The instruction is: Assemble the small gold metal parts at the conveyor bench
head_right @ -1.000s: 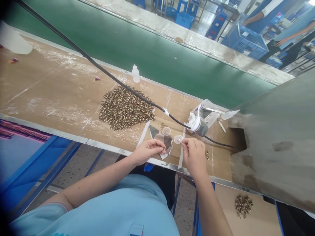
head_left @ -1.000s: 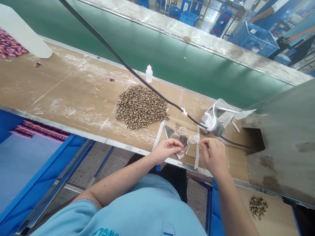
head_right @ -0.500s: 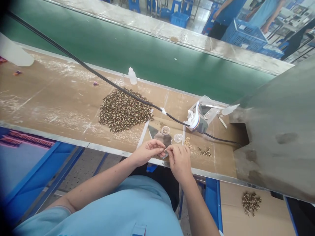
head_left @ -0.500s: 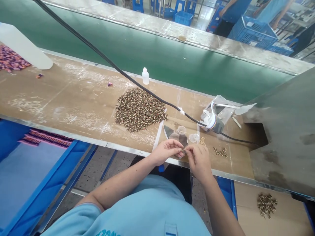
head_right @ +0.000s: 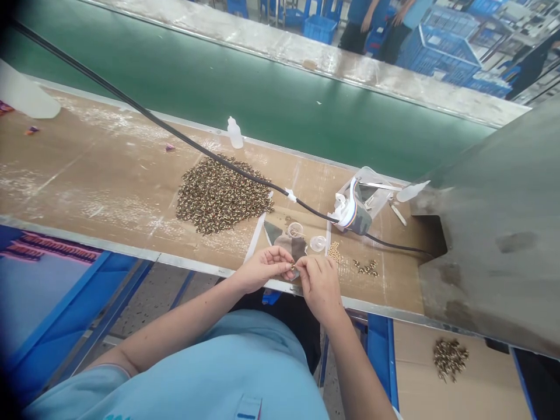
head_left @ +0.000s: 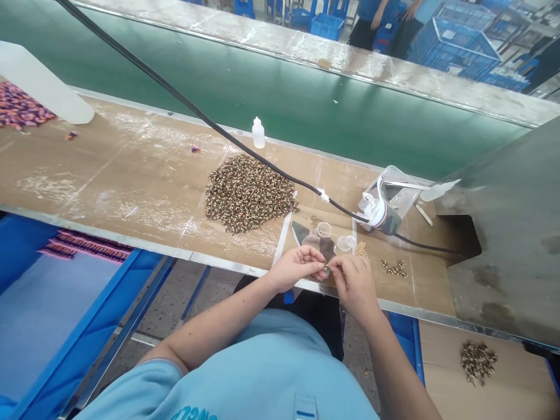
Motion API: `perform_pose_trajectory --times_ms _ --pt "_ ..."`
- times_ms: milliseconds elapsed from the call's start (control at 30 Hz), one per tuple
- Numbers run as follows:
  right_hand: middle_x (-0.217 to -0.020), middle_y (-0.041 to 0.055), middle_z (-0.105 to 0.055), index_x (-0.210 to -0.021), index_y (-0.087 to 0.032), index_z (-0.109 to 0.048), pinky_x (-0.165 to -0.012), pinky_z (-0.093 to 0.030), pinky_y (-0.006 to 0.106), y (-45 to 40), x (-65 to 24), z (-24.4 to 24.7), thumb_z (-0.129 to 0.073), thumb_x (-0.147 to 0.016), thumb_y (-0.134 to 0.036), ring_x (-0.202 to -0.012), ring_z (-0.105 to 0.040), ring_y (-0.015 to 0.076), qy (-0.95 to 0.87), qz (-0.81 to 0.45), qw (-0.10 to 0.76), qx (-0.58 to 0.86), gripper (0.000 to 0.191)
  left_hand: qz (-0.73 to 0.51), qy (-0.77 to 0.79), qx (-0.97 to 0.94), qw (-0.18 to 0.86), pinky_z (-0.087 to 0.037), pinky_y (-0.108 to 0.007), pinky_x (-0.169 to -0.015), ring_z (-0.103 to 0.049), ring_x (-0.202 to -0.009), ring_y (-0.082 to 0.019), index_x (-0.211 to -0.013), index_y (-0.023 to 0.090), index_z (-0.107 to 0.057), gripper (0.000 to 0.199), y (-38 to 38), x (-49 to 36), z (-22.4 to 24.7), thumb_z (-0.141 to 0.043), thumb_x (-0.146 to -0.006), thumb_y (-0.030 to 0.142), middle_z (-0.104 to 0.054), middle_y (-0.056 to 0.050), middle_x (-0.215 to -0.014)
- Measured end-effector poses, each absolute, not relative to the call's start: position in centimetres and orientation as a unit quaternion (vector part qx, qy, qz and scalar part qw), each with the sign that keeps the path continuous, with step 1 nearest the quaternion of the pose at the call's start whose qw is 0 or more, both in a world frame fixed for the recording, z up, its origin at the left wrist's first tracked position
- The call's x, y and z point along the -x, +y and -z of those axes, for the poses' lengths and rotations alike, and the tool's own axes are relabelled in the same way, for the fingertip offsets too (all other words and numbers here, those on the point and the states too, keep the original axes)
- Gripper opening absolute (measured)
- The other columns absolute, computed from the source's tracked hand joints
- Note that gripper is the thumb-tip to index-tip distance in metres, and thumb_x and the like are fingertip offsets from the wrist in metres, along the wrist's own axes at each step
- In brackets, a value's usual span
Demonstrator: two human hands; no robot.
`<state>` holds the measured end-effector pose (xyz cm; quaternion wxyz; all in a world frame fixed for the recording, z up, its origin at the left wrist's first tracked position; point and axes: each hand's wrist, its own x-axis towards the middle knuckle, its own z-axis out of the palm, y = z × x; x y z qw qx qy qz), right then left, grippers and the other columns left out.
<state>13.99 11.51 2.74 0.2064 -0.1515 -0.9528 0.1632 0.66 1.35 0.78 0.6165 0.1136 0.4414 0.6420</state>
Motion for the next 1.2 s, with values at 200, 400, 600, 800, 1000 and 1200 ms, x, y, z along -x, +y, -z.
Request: perform_pose_trajectory --times_ms 200,400,600,800,1000,1200 --pt "-0.077 -0.0009 -0.062 -0.081 -0.023 -0.052 -0.072 -0.036 0.03 11.7 -14.0 -2.9 -0.042 -0.092 -0.021 -0.074 -0.054 0.0142 -0.954 -0.167 0.207 0.135 0.015 -0.62 0.44 -0.098 0.642 -0.049 -0.022 -0.057 -0.063 -0.052 -0.011 -0.075 0.012 -0.057 0.042 1.5 -0.3 -1.3 -0.083 -0.052 0.034 -0.067 -0.003 -0.057" --pt "-0.078 -0.0005 -0.063 -0.082 -0.023 -0.052 -0.072 -0.038 0.029 11.6 -14.0 -2.7 -0.041 -0.092 -0.02 -0.075 -0.055 0.0144 -0.953 -0.177 0.209 0.128 0.015 -0.619 0.442 -0.102 0.641 -0.049 -0.022 -0.056 -0.063 -0.052 -0.011 -0.075 0.012 -0.057 0.038 1.5 -0.3 -1.1 -0.082 -0.054 0.031 -0.067 -0.003 -0.056" --pt "-0.08 0.0007 -0.063 -0.083 -0.022 -0.053 -0.071 -0.04 0.029 11.5 -14.1 -2.6 -0.043 -0.092 -0.019 -0.076 -0.056 0.0149 -0.945 -0.193 0.226 0.135 0.014 -0.621 0.45 -0.106 0.633 -0.05 -0.023 -0.058 -0.063 -0.053 -0.011 -0.075 0.012 -0.056 0.036 1.4 -0.4 -0.9 -0.081 -0.056 0.031 -0.067 -0.002 -0.057" --pt "-0.082 0.0024 -0.062 -0.093 -0.024 -0.061 -0.07 -0.044 0.03 10.6 -14.9 -2.4 -0.049 -0.089 -0.02 -0.077 -0.057 0.0158 -0.923 -0.191 0.276 0.19 0.013 -0.634 0.448 -0.107 0.621 -0.049 -0.021 -0.057 -0.062 -0.053 -0.01 -0.074 0.012 -0.056 0.038 1.4 -0.5 -1.1 -0.081 -0.055 0.033 -0.067 -0.002 -0.057" --pt "-0.092 0.0058 -0.061 -0.12 -0.027 -0.056 -0.073 -0.048 0.032 9.1 -15.3 -1.2 -0.05 -0.087 -0.012 -0.084 -0.058 0.0172 -0.916 -0.187 0.312 0.168 0.037 -0.639 0.448 -0.116 0.615 -0.048 -0.02 -0.056 -0.061 -0.052 -0.009 -0.075 0.012 -0.055 0.037 1.5 -0.6 -0.7 -0.08 -0.058 0.033 -0.067 -0.002 -0.058" --pt "-0.095 0.0053 -0.062 -0.121 -0.027 -0.055 -0.074 -0.049 0.031 9.1 -15.3 -1.1 -0.049 -0.087 -0.011 -0.086 -0.06 0.0161 -0.914 -0.191 0.324 0.153 0.038 -0.655 0.451 -0.138 0.591 -0.048 -0.02 -0.059 -0.06 -0.055 -0.008 -0.077 0.012 -0.055 0.038 1.3 -0.9 -0.4 -0.079 -0.06 0.036 -0.065 0.0 -0.059"
